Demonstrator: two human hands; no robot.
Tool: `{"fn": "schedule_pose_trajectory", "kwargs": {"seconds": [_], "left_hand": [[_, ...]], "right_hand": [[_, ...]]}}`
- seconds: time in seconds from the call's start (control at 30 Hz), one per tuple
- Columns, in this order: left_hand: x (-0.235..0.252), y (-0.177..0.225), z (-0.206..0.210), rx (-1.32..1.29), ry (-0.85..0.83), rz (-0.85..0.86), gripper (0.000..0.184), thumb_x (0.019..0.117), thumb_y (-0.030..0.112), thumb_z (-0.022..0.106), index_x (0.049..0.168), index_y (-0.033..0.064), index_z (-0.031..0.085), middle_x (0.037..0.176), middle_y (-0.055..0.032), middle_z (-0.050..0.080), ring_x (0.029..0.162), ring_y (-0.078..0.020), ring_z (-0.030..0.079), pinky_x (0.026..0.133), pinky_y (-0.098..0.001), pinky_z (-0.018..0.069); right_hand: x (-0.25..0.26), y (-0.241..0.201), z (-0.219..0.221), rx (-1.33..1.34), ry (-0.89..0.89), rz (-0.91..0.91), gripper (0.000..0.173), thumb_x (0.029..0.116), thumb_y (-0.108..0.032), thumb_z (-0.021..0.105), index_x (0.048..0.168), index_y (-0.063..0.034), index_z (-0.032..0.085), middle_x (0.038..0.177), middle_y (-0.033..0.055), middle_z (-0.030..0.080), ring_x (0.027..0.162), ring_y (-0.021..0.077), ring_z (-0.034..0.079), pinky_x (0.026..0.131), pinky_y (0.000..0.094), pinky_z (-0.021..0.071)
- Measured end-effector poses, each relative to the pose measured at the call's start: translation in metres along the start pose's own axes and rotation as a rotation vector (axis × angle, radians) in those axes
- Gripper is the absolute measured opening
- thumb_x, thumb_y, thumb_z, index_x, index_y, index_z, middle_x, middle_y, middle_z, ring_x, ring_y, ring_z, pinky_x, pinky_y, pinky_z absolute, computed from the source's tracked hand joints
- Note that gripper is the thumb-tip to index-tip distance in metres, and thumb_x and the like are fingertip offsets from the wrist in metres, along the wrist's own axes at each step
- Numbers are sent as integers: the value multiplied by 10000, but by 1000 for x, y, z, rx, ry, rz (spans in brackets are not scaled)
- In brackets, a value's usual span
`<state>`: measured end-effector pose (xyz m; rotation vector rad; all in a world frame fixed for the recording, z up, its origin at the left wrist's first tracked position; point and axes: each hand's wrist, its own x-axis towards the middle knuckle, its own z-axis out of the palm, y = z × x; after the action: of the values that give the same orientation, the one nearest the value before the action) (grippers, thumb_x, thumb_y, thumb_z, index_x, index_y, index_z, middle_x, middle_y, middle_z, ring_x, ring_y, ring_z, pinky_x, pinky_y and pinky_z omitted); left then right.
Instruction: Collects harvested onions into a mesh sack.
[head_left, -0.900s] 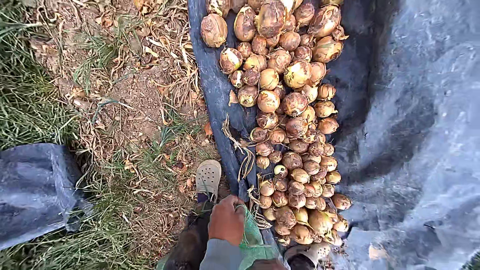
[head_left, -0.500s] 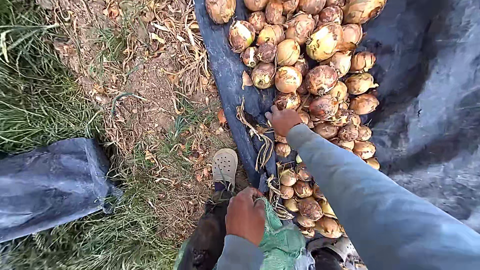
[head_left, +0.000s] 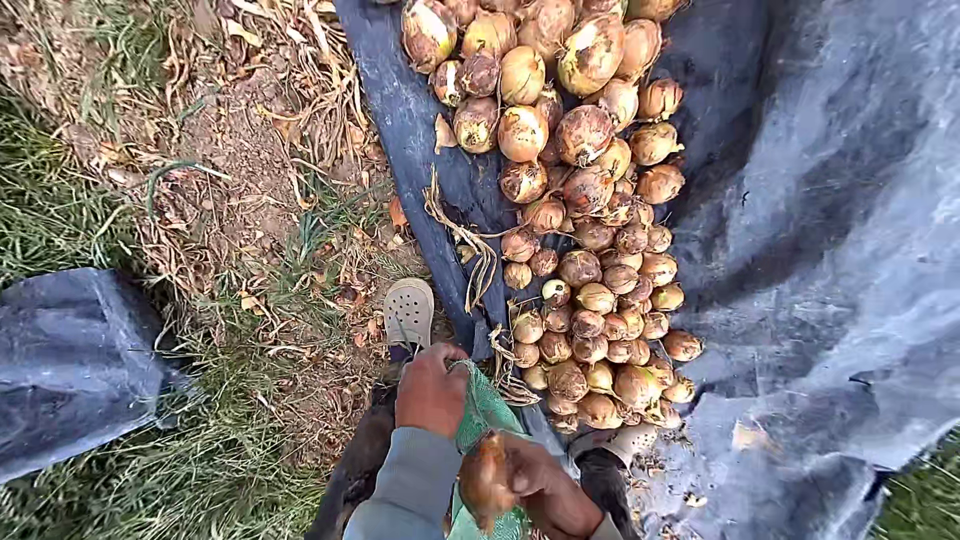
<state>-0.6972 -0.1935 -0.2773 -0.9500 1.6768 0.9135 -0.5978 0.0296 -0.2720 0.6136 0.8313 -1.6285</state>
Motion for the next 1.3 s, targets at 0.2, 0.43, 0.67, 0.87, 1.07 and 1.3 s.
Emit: {"fn": "schedule_pose_trajectory", "kwargs": {"seconds": [0.2, 0.43, 0.67, 0.87, 1.07, 1.3], "left_hand": [[3, 0, 5, 18, -24, -29, 198, 991, 184, 629, 1147, 141, 742, 1015, -85, 725, 945, -246, 686, 881, -509, 548], [2, -2, 7, 25, -34, -18, 215, 979, 174, 616, 1151, 143, 740, 1002, -70, 726, 911, -224, 688, 851, -471, 560], [4, 2, -1, 27, -40, -63, 150, 990, 192, 646, 1090, 155, 752, 954, -68, 712, 873, -232, 675, 812, -489, 554], [5, -7, 1, 18, 43, 11, 132, 974, 153, 664, 1062, 144, 762, 899, -88, 702, 798, -267, 656, 733, -549, 539], [6, -4, 3, 63, 100, 28, 156, 984, 143, 671, 1121, 139, 745, 895, -113, 707, 809, -290, 661, 757, -566, 531], [0, -5, 28, 373, 17, 195, 450, 884, 45, 727, 1308, 187, 675, 1240, -78, 674, 1199, -312, 600, 1046, -620, 430]], "right_hand": [[54, -58, -13, -1083, 693, -65, 326, 987, -300, 632, 1194, -60, 706, 1039, 93, 736, 843, 236, 726, 775, 474, 614], [266, -233, -54, -1583, 1224, -367, 1071, 761, -466, 847, 1574, -6, 323, 1398, 270, 554, 1293, 455, 542, 1019, 617, 449], [299, -241, -65, -1575, 1337, -234, 1234, 692, -523, 829, 1623, -7, 205, 1410, 273, 555, 1336, 459, 511, 1117, 595, 367], [128, -174, -19, -528, 613, -758, 553, 939, -351, 640, 1421, -101, 535, 1280, 75, 660, 1129, 180, 664, 914, 392, 591], [-16, 66, 6, 209, 289, 363, 605, 985, -544, 511, 1329, -53, 590, 1136, 182, 708, 1000, 294, 709, 809, 479, 608], [-101, 62, -54, -710, 362, 765, 835, 969, -568, 637, 1607, -124, 333, 1100, 234, 715, 951, 385, 719, 878, 592, 577]]}}
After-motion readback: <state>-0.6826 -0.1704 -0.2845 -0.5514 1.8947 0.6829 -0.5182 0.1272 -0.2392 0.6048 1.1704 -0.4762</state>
